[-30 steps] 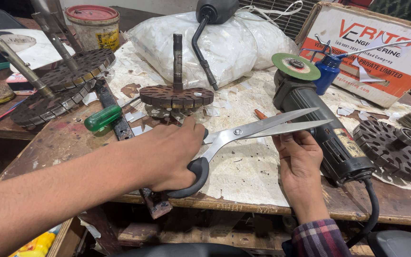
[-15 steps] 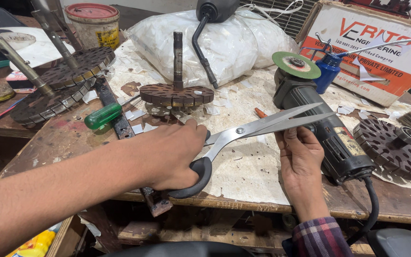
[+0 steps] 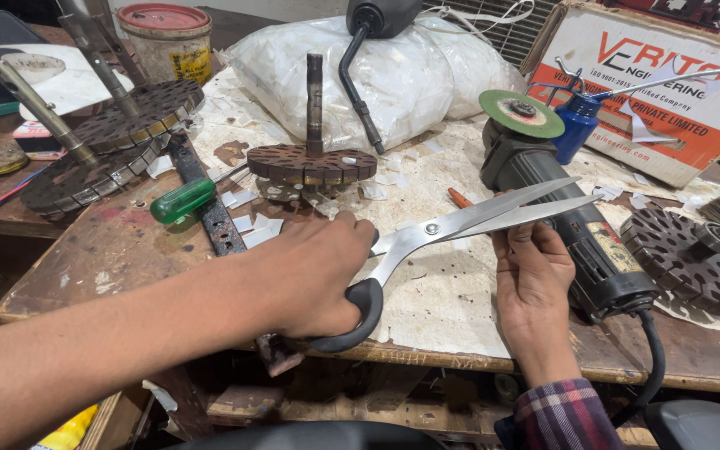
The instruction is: The person cuts small pieces from a strip of white tape with scissors and presses each cut piece onto the surface of a rusty perforated metal disc on the workbench, repeating this cut-and-place cycle across several positions on the disc.
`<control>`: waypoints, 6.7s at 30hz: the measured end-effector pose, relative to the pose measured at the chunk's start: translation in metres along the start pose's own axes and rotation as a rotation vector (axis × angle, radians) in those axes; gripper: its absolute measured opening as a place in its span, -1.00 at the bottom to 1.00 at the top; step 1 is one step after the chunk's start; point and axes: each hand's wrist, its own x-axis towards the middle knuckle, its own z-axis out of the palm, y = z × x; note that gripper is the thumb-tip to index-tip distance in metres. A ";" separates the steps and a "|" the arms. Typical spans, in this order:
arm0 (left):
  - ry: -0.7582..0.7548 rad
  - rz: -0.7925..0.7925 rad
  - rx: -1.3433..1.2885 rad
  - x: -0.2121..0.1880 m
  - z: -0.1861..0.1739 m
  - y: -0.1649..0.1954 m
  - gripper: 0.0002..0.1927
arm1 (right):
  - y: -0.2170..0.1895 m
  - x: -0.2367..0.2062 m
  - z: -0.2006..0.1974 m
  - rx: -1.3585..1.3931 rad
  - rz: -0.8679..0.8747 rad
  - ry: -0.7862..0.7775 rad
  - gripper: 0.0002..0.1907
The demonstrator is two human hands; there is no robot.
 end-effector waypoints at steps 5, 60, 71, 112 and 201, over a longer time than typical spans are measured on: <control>0.112 0.003 -0.066 -0.002 0.009 0.006 -0.55 | -0.003 -0.001 -0.002 0.060 -0.003 0.020 -0.76; 0.588 0.332 -0.195 0.083 0.027 0.009 -0.77 | 0.018 -0.005 0.018 -0.377 0.012 -0.145 -0.87; 0.621 0.453 0.047 0.077 0.052 -0.003 -0.61 | 0.026 0.000 0.010 -0.483 -0.013 -0.186 -0.87; 0.768 0.359 -0.285 0.174 0.151 -0.126 -0.75 | 0.174 0.107 -0.015 -0.868 -0.241 -0.236 -0.90; 0.685 0.143 -0.756 0.249 0.233 -0.196 -0.87 | 0.258 0.130 -0.050 -0.914 -0.356 -0.220 -0.79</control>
